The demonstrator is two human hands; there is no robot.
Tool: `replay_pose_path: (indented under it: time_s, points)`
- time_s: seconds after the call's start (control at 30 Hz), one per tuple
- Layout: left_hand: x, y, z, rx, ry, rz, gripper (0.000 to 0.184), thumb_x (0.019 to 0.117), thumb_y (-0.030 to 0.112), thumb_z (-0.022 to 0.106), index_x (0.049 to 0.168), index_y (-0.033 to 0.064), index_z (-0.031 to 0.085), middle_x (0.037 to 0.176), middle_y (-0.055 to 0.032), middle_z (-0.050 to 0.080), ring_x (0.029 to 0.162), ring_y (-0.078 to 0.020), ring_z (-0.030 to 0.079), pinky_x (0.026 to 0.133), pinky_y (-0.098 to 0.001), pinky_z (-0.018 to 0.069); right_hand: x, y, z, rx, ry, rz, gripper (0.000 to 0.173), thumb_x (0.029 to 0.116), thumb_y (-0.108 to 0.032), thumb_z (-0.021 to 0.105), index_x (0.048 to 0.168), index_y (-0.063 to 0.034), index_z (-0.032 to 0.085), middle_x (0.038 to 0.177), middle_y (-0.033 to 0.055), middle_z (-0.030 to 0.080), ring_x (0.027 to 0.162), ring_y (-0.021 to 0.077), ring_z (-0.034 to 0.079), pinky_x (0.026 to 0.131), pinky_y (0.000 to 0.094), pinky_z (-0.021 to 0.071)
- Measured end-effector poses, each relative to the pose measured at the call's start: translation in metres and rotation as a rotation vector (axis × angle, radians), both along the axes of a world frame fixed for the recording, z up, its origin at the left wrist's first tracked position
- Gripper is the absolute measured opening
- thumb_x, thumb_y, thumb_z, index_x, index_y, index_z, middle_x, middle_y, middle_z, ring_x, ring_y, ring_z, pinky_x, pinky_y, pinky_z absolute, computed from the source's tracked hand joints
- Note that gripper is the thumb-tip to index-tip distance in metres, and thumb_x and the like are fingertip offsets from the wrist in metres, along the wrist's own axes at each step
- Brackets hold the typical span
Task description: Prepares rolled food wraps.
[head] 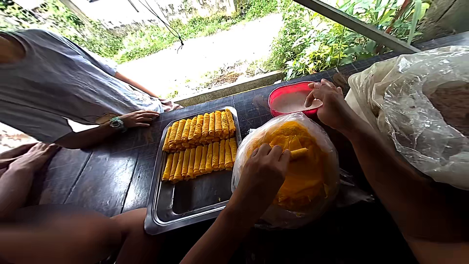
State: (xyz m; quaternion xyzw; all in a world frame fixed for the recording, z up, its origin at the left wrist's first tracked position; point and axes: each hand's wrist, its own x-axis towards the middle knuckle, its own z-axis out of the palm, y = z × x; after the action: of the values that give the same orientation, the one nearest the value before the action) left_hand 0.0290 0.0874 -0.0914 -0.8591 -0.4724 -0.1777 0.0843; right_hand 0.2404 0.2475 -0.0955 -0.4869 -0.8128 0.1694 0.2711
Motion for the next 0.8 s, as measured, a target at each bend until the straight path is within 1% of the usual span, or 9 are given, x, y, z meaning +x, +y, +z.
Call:
replay_pose_path:
  time_s: [0.07, 0.1, 0.23, 0.33, 0.4, 0.5, 0.67, 0.73, 0.8]
  points:
    - [0.0, -0.014, 0.001, -0.009, -0.002, -0.005, 0.024, 0.0985, 0.005, 0.056, 0.111, 0.0087, 0.076, 0.095, -0.0095, 0.071, 0.084, -0.0263, 0.069, 0.073, -0.0358, 0.0567, 0.008, -0.034, 0.009, 0.119, 0.068, 0.139, 0.038, 0.078, 0.018, 0.05, 0.098, -0.0055, 0.072, 0.145, 0.0197, 0.057, 0.145, 0.0457, 0.039, 0.114, 0.0707, 0.0283]
    - [0.0, -0.021, 0.0, -0.01, -0.006, -0.007, 0.026, 0.0987, 0.003, 0.055, 0.112, 0.0095, 0.076, 0.097, -0.009, 0.072, 0.086, -0.0259, 0.068, 0.073, -0.0356, 0.0563, 0.011, -0.051, 0.011, 0.161, 0.103, 0.202, 0.041, 0.0766, 0.017, 0.049, 0.098, -0.0083, 0.074, 0.144, 0.0183, 0.058, 0.145, 0.0447, 0.039, 0.115, 0.0691, 0.0296]
    - [-0.001, -0.038, -0.009, 0.02, -0.028, 0.016, 0.034, 0.0988, 0.001, 0.052, 0.121, 0.0131, 0.074, 0.11, -0.0073, 0.073, 0.106, -0.0253, 0.069, 0.085, -0.0357, 0.0565, 0.017, -0.094, -0.012, 0.357, 0.057, 0.363, 0.057, 0.0775, 0.012, 0.054, 0.111, -0.0268, 0.079, 0.146, 0.0122, 0.058, 0.15, 0.0439, 0.034, 0.115, 0.0793, 0.0167]
    - [-0.001, -0.04, -0.015, 0.038, -0.063, 0.017, 0.035, 0.0979, 0.0, 0.052, 0.123, 0.0129, 0.073, 0.113, -0.0092, 0.072, 0.113, -0.0271, 0.068, 0.094, -0.0372, 0.0556, 0.018, -0.098, -0.03, 0.431, -0.119, 0.432, 0.067, 0.0841, 0.014, 0.057, 0.128, -0.0344, 0.073, 0.154, 0.0124, 0.052, 0.153, 0.0444, 0.026, 0.115, 0.0812, 0.0088]
    - [-0.001, -0.04, -0.016, 0.028, -0.071, 0.013, 0.035, 0.0976, 0.0, 0.052, 0.124, 0.0124, 0.072, 0.115, -0.0106, 0.071, 0.114, -0.0275, 0.068, 0.097, -0.0378, 0.055, 0.016, -0.095, -0.032, 0.464, -0.247, 0.426, 0.068, 0.088, 0.014, 0.058, 0.132, -0.0366, 0.07, 0.157, 0.0115, 0.049, 0.155, 0.0425, 0.023, 0.115, 0.0815, 0.0068]
    - [-0.002, -0.04, -0.018, 0.028, -0.076, 0.011, 0.036, 0.0968, 0.0, 0.053, 0.125, 0.0125, 0.071, 0.115, -0.0106, 0.071, 0.113, -0.0271, 0.068, 0.097, -0.038, 0.055, 0.015, -0.087, -0.025, 0.505, -0.338, 0.366, 0.069, 0.0858, 0.016, 0.062, 0.133, -0.0344, 0.07, 0.157, 0.0125, 0.048, 0.154, 0.044, 0.025, 0.114, 0.0821, 0.0069]
    - [0.0, -0.043, -0.021, 0.056, -0.056, 0.034, 0.038, 0.0958, -0.002, 0.053, 0.126, 0.0137, 0.071, 0.117, -0.0096, 0.071, 0.116, -0.0287, 0.066, 0.098, -0.0406, 0.0535, 0.021, -0.086, -0.021, 0.486, -0.229, 0.452, 0.072, 0.0813, 0.014, 0.062, 0.134, -0.0347, 0.069, 0.157, 0.0141, 0.047, 0.154, 0.0466, 0.023, 0.114, 0.0823, 0.007]
    - [0.001, -0.045, -0.022, 0.057, -0.054, 0.048, 0.04, 0.0959, -0.003, 0.052, 0.127, 0.014, 0.07, 0.119, -0.0094, 0.071, 0.118, -0.0292, 0.065, 0.099, -0.0412, 0.0523, 0.023, -0.085, -0.025, 0.469, -0.196, 0.543, 0.067, 0.0849, 0.011, 0.059, 0.13, -0.0376, 0.071, 0.158, 0.0109, 0.048, 0.155, 0.0441, 0.023, 0.115, 0.081, 0.0076]
    - [0.003, -0.046, -0.024, 0.057, -0.057, 0.052, 0.039, 0.0961, -0.003, 0.052, 0.127, 0.0131, 0.07, 0.12, -0.0107, 0.07, 0.118, -0.0299, 0.066, 0.101, -0.0416, 0.0522, 0.022, -0.079, -0.027, 0.47, -0.257, 0.57, 0.068, 0.0873, 0.011, 0.059, 0.132, -0.0387, 0.069, 0.159, 0.0092, 0.047, 0.155, 0.0425, 0.024, 0.116, 0.0803, 0.008]
